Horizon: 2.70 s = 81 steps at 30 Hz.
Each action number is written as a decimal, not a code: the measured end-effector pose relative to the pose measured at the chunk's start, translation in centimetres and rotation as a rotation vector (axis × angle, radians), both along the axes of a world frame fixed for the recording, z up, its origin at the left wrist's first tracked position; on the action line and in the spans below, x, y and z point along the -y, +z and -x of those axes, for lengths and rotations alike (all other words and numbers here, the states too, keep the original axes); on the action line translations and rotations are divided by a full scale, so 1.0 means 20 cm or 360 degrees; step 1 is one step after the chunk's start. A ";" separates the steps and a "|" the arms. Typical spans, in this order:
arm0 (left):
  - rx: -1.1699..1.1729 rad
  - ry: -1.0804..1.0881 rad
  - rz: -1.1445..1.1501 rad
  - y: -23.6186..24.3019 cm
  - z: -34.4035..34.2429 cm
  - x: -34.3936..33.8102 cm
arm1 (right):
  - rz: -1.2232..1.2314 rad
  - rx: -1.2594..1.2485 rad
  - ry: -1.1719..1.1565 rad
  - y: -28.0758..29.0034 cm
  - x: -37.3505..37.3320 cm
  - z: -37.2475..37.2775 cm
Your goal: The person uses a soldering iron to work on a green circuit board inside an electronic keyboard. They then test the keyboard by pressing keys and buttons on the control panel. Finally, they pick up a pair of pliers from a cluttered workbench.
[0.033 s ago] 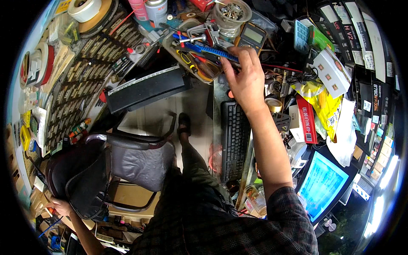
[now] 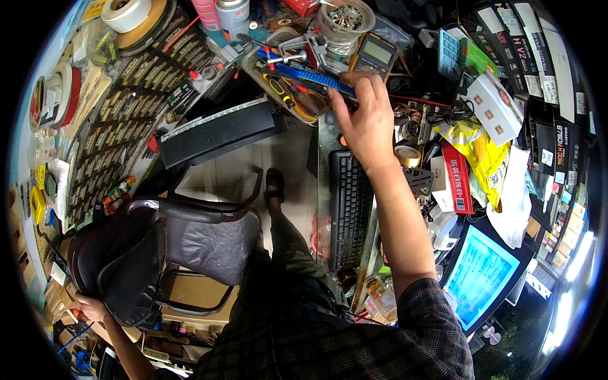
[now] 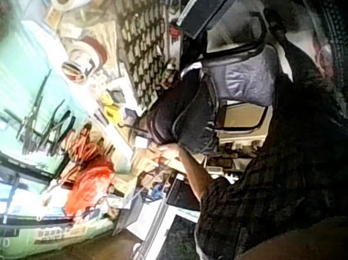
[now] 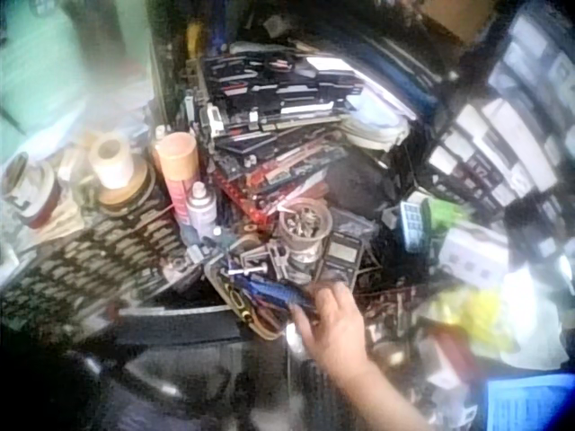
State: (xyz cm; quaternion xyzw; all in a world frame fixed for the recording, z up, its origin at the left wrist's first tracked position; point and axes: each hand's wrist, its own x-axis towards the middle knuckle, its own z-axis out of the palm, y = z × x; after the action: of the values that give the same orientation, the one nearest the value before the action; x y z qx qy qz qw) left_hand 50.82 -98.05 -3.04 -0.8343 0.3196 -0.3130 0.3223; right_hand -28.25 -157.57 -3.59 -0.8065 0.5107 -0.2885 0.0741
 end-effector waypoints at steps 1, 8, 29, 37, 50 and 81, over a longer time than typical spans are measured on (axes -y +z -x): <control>-0.0047 0.0022 -0.0005 -0.03 0.01 0.02 | -0.0002 -0.0024 -0.0009 0.00 -0.02 0.01; 0.0089 -0.0150 -0.0012 -0.01 -0.04 -0.02 | -0.0088 0.0025 -0.0119 -0.02 -0.14 0.00; 0.0091 -0.0206 0.0004 -0.02 0.07 0.07 | -0.0981 0.1046 -0.0560 0.10 -0.34 0.08; -0.0664 0.0284 0.0662 0.07 0.06 0.05 | -0.1445 0.2643 -0.0980 0.10 -0.84 -0.14; -0.4245 0.0645 0.1841 -0.02 2.64 1.31 | -0.2122 0.1857 0.0193 0.11 -1.37 -0.59; -0.2136 -0.1024 0.0052 -0.93 2.36 1.62 | -0.0493 0.0274 -0.0282 -0.08 -0.02 0.01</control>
State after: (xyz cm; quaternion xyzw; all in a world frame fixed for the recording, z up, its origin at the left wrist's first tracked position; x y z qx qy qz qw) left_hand 3.64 -130.45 -21.67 -0.7160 0.6715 0.1803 -0.0622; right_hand -28.54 -157.20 -5.26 -0.7096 0.6098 -0.2798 0.2152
